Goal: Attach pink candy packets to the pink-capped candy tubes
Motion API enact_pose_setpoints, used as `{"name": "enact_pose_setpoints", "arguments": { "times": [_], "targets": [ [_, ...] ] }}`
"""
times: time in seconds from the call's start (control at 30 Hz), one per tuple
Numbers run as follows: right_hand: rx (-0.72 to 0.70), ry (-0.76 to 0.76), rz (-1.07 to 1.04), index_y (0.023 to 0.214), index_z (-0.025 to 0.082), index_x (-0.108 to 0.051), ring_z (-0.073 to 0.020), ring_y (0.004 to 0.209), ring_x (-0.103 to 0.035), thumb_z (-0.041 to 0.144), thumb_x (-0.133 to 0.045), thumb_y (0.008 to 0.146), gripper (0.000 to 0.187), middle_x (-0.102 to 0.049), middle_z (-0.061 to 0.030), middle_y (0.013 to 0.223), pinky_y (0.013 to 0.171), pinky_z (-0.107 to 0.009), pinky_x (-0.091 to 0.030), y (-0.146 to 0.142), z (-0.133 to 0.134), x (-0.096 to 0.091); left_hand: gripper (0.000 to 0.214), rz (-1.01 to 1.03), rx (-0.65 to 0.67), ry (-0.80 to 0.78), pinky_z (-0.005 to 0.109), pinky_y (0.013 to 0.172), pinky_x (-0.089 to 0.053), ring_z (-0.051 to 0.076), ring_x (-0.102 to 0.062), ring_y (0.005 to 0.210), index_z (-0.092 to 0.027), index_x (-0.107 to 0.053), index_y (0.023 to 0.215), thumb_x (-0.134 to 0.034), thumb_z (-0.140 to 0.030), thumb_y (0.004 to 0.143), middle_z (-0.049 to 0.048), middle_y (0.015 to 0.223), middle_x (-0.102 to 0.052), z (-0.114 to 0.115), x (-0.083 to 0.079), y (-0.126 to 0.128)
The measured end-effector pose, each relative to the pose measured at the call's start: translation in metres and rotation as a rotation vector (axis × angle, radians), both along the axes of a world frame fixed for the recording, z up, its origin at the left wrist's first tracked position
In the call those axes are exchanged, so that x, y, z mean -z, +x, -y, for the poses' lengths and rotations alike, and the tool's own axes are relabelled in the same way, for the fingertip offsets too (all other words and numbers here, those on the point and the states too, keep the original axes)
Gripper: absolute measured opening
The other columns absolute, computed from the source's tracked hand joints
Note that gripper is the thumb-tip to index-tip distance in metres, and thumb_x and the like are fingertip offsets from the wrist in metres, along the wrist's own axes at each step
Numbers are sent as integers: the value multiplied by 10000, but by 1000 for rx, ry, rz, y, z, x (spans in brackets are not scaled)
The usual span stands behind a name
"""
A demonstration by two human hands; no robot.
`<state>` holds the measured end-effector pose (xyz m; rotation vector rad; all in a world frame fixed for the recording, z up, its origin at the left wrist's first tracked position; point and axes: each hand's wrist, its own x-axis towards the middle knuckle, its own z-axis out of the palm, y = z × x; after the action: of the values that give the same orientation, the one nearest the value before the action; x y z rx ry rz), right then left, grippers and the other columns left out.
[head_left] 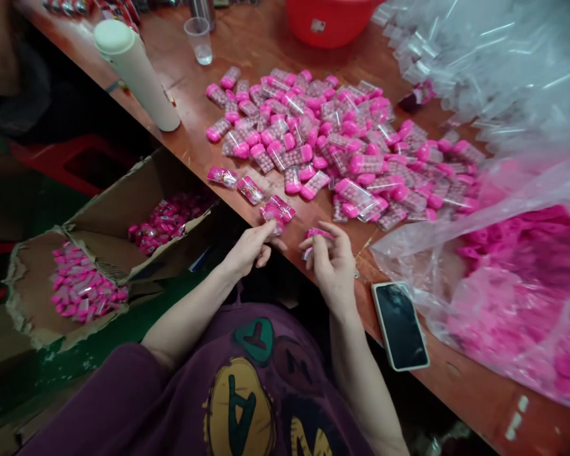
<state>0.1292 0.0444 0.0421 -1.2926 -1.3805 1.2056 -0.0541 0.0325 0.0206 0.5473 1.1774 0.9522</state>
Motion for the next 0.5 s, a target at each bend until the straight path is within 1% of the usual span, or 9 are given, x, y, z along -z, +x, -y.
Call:
{"name": "enact_pose_setpoints", "arguments": {
  "times": [0.07, 0.1, 0.13, 0.17, 0.2, 0.23, 0.3, 0.4, 0.5],
  "targets": [
    [-8, 208, 247, 1236, 238, -653, -176, 744, -684, 388, -550, 1074, 244, -767, -52, 957, 709, -333, -567, -4, -33, 2, 610, -58, 0, -74, 233, 349, -180, 62, -384, 296, -108, -677, 1006, -588, -711, 975, 91, 688, -753, -7, 3, -4],
    [-31, 301, 378, 1227, 218, -676, -217, 874, -712, 337, -524, 1076, 245, -774, -92, 1039, 821, -387, -582, -8, -50, 4, 636, -85, 8, -93, 227, 341, -182, 70, -404, 291, -95, -683, 1035, -572, -719, 982, 94, 664, -748, -9, 5, -5],
    [-54, 380, 508, 1227, 197, -690, -258, 994, -711, 274, -490, 1072, 264, -767, -132, 1123, 915, -439, -575, -14, -68, 6, 648, -109, 13, -104, 219, 337, -195, 77, -427, 291, -85, -690, 1035, -571, -720, 984, 87, 626, -731, -9, 7, -5],
    [-99, 427, 662, 1264, 179, -691, -300, 1119, -681, 207, -464, 1058, 308, -744, -169, 1224, 992, -491, -550, -21, -84, 7, 649, -131, 16, -114, 212, 334, -209, 81, -447, 293, -80, -697, 997, -582, -719, 980, 78, 590, -710, -8, 8, -4],
    [-154, 441, 823, 1315, 167, -682, -343, 1211, -634, 173, -471, 1042, 346, -708, -200, 1312, 1027, -539, -524, -28, -98, 8, 645, -150, 19, -125, 208, 330, -219, 83, -460, 293, -82, -696, 926, -594, -718, 976, 70, 560, -687, -6, 10, -2],
    [-224, 447, 961, 1357, 159, -670, -378, 1268, -591, 158, -472, 1036, 377, -671, -223, 1376, 1043, -579, -501, -36, -110, 9, 642, -164, 26, -136, 206, 328, -225, 82, -466, 291, -89, -685, 848, -602, -714, 974, 65, 537, -667, -4, 12, -1],
    [-345, 453, 1155, 1396, 159, -653, -405, 1323, -537, 142, -425, 1053, 412, -613, -240, 1448, 1066, -621, -456, -50, -126, 11, 639, -177, 47, -151, 208, 325, -230, 81, -469, 286, -108, -658, 748, -601, -700, 982, 60, 513, -645, 1, 16, 2],
    [-440, 494, 1253, 1417, 153, -630, -390, 1349, -515, 139, -357, 1085, 430, -596, -223, 1444, 1107, -626, -402, -61, -139, 12, 592, -177, 95, -134, 213, 331, -225, 79, -466, 289, -123, -663, 750, -588, -650, 1010, 48, 516, -642, 10, 20, 5],
    [-437, 498, 1203, 1452, 126, -581, -389, 1372, -507, 187, -345, 1112, 418, -587, -205, 1429, 1124, -630, -384, -57, -148, 16, 525, -212, 170, -66, 222, 355, -231, 75, -444, 302, -132, -692, 806, -567, -587, 1037, 25, 532, -639, 19, 16, 7]
  ]
}}
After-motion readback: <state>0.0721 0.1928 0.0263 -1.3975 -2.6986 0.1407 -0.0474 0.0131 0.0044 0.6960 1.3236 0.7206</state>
